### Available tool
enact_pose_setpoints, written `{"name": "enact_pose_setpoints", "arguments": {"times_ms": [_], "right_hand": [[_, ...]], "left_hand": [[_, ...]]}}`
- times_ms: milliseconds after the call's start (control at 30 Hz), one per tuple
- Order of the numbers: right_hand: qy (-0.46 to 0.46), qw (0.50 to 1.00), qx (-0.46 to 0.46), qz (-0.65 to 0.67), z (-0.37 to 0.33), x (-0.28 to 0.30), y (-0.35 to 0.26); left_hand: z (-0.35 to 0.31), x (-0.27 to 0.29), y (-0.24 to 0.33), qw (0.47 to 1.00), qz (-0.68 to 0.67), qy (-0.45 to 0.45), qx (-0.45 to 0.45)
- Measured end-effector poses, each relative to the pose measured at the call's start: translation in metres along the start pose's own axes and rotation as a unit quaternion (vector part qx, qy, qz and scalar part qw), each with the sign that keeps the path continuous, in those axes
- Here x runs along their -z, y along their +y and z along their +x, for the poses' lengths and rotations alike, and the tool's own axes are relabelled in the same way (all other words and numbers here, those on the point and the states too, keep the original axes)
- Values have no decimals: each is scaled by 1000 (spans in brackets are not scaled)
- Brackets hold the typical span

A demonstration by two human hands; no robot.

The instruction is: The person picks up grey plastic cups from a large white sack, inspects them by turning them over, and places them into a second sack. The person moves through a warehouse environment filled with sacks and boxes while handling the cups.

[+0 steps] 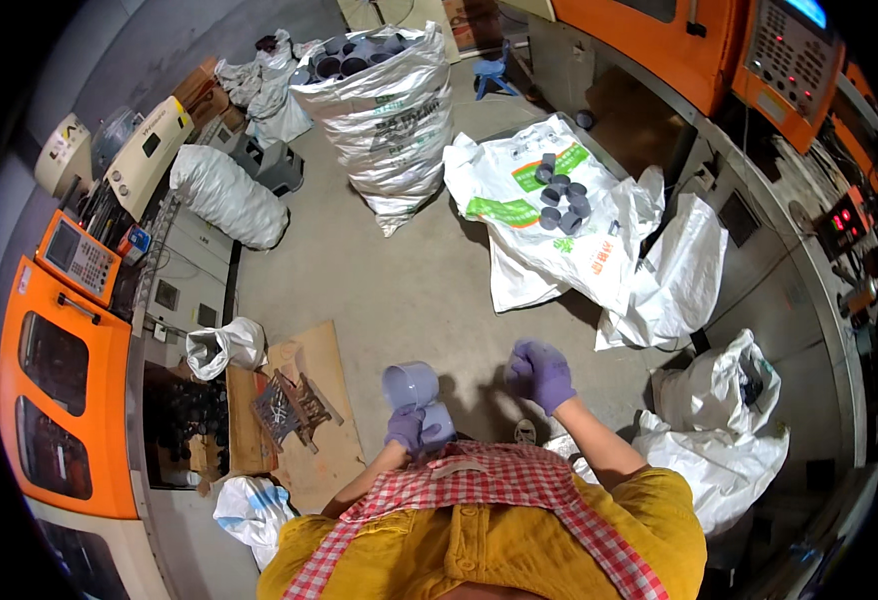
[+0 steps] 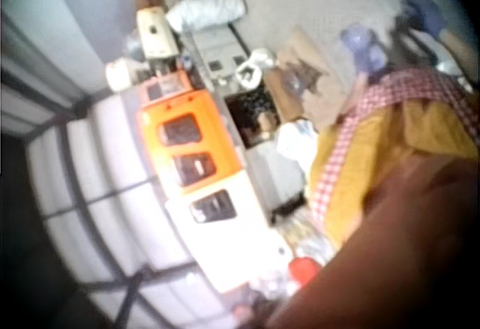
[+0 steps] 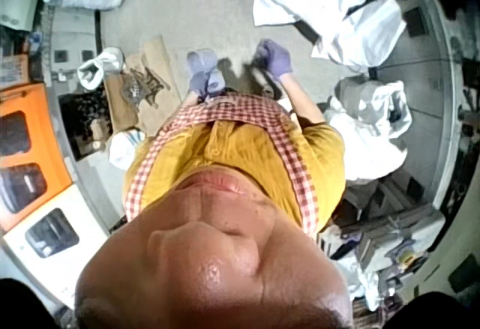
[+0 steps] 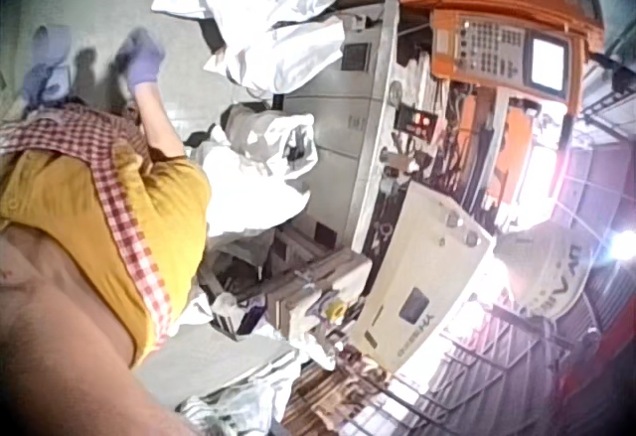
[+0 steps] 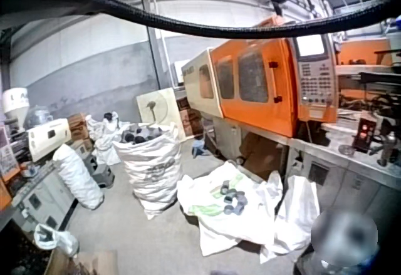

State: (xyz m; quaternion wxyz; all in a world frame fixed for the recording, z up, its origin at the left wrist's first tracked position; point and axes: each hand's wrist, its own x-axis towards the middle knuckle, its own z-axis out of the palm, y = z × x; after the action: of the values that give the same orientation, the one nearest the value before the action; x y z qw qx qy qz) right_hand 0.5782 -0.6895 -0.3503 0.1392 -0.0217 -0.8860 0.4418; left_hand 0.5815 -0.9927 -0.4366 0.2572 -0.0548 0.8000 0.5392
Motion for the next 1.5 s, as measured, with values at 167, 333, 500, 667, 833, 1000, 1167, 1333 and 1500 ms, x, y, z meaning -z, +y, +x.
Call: {"name": "enact_pose_setpoints", "arguments": {"times_ms": [167, 333, 500, 667, 833, 1000, 1167, 1333, 1500], "right_hand": [[-79, 973, 195, -92, 29, -67, 12], [-123, 954, 259, -85, 82, -106, -13], [-221, 929, 274, -117, 166, -152, -25], [-233, 907, 331, -120, 268, -191, -69], [-324, 916, 238, -1, 341, -249, -94], [-378, 832, 387, -124, 415, -293, -95], [-359, 807, 415, -217, 494, -351, -73], [-320, 908, 226, 149, 601, -378, -80], [-168, 908, 312, 223, 708, -392, -93]], "left_hand": [[41, -29, 48, 993, -74, 68, -59], [75, -11, 161, 922, 272, -46, -270], [199, 22, 56, 977, -4, 8, -214], [273, 81, 94, 859, -504, -57, -64], [308, 149, 155, 831, -552, 34, -61], [370, 196, 153, 861, -494, 78, -98], [446, 229, 165, 817, -526, 233, -39], [537, 300, 236, 856, -185, 468, -121], [606, 360, 327, 846, -96, 425, -307]]}}
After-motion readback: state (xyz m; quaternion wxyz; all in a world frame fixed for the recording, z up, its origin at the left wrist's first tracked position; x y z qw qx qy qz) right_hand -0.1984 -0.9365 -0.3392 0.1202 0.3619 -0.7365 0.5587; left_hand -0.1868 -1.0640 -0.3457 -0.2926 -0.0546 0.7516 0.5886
